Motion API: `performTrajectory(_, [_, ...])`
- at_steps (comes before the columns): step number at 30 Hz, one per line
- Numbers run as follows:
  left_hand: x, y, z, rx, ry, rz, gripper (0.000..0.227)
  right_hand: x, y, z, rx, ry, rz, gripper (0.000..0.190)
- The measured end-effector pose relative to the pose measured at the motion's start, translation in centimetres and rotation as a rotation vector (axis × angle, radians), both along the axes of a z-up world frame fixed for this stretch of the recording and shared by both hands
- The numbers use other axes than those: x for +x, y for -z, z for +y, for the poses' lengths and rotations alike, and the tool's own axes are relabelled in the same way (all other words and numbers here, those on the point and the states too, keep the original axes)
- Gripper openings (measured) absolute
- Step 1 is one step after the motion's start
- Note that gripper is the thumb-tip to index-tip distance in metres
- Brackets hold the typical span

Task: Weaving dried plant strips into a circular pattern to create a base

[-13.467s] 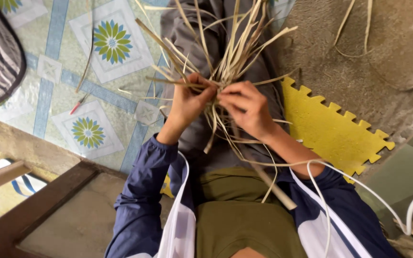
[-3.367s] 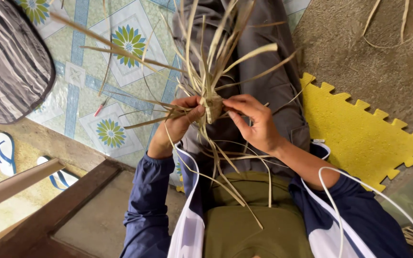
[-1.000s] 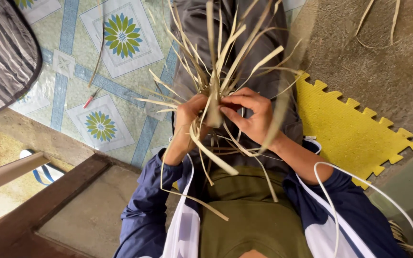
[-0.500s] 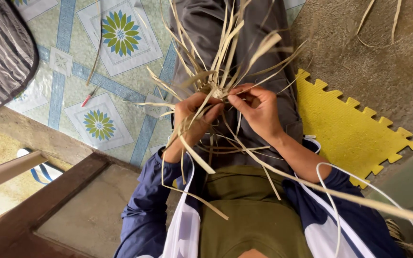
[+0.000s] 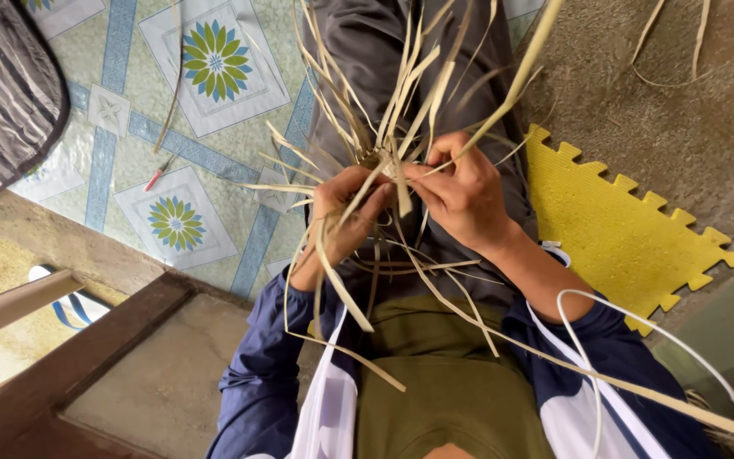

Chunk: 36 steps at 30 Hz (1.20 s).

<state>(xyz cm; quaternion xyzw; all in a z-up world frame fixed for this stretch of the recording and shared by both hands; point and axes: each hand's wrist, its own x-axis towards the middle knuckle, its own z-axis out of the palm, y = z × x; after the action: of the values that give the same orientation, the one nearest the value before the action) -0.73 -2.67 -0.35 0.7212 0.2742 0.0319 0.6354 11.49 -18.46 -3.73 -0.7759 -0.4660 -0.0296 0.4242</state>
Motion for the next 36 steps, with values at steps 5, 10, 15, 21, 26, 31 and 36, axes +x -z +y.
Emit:
performTrajectory(5, [-0.1, 0.6, -0.3, -0.015, -0.036, 0.076, 0.011, -0.4, -1.4, -1.7, -0.036, 0.044, -0.179, 0.004])
performTrajectory(10, [0.9, -3.2, -0.6, -0.079, -0.008, 0.031, 0.018, -1.7, -3.2, -1.1, -0.114, 0.082, -0.287, 0.007])
performTrajectory(15, [0.0, -1.5, 0.1, 0.091, 0.089, -0.203, 0.022, -3.0, -1.1, 0.6, -0.057, 0.052, -0.170, 0.017])
performTrajectory(21, [-0.7, 0.3, -0.4, 0.019, -0.074, -0.064, 0.015, -4.9, -4.1, 0.9, 0.237, -0.140, -0.201, 0.010])
performTrajectory(26, [-0.7, -0.5, 0.6, 0.025, -0.155, 0.035, 0.014, -6.0, 4.2, -3.2, 0.354, 0.014, 0.127, 0.016])
performTrajectory(31, [-1.9, 2.5, 1.2, -0.074, -0.219, 0.037, 0.014, -3.6, 3.0, -2.1, 0.162, 0.309, 0.674, 0.033])
performTrajectory(36, [-1.6, 2.3, 1.5, -0.100, -0.259, 0.010, 0.014, -3.4, 0.6, -0.9, 0.478, 0.246, 1.225, 0.015])
